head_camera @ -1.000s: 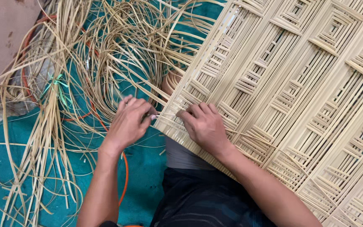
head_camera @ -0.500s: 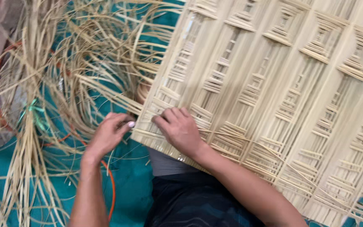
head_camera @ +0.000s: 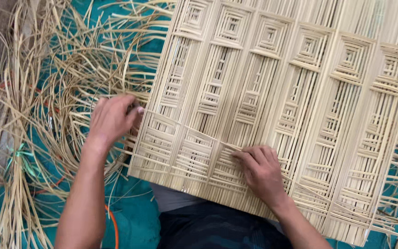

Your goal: The person weaves thin bamboo strips into a rectangular mat, interlacing them over and under existing strips to form a geometric pattern. The person works by hand, pulling and pressing the strips into place.

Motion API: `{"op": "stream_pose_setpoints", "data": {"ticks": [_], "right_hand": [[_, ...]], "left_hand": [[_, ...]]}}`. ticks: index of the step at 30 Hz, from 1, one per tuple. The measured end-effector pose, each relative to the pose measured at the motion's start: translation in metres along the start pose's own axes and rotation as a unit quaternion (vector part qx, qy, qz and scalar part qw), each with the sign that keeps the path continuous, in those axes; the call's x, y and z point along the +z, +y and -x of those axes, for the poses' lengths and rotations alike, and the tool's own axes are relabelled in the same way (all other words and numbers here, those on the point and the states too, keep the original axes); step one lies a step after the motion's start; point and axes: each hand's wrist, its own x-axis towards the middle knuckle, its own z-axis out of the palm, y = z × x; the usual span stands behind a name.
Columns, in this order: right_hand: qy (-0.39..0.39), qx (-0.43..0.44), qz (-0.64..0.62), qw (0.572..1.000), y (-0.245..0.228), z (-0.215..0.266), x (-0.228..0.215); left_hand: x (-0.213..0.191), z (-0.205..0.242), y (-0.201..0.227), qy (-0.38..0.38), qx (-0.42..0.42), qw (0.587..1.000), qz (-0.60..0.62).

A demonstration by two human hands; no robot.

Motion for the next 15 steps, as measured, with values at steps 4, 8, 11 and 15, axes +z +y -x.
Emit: {"op": "stream_pose_setpoints", "data": {"ticks": [4, 8, 11, 15], "right_hand": [[0.013, 0.04, 0.0, 0.999, 0.001, -0.009, 0.0], [0.031, 0.072, -0.004, 0.997, 0.015, -0.016, 0.001], [0.047, 0.073, 0.011, 0.996, 0.022, -0.02, -0.009], [0.054, 0.112, 0.055, 0.991, 0.023, -0.002, -0.033]], "left_hand": [[0.008, -0.05, -0.006, 0.037, 0.008, 0.999, 0.006], [0.031, -0.107, -0.022, 0.13, 0.044, 0.989, -0.049], [0.028, -0.138, -0.025, 0.155, 0.046, 0.985, -0.054], [0.04, -0.164, -0.033, 0.152, 0.028, 0.981, -0.121]]}}
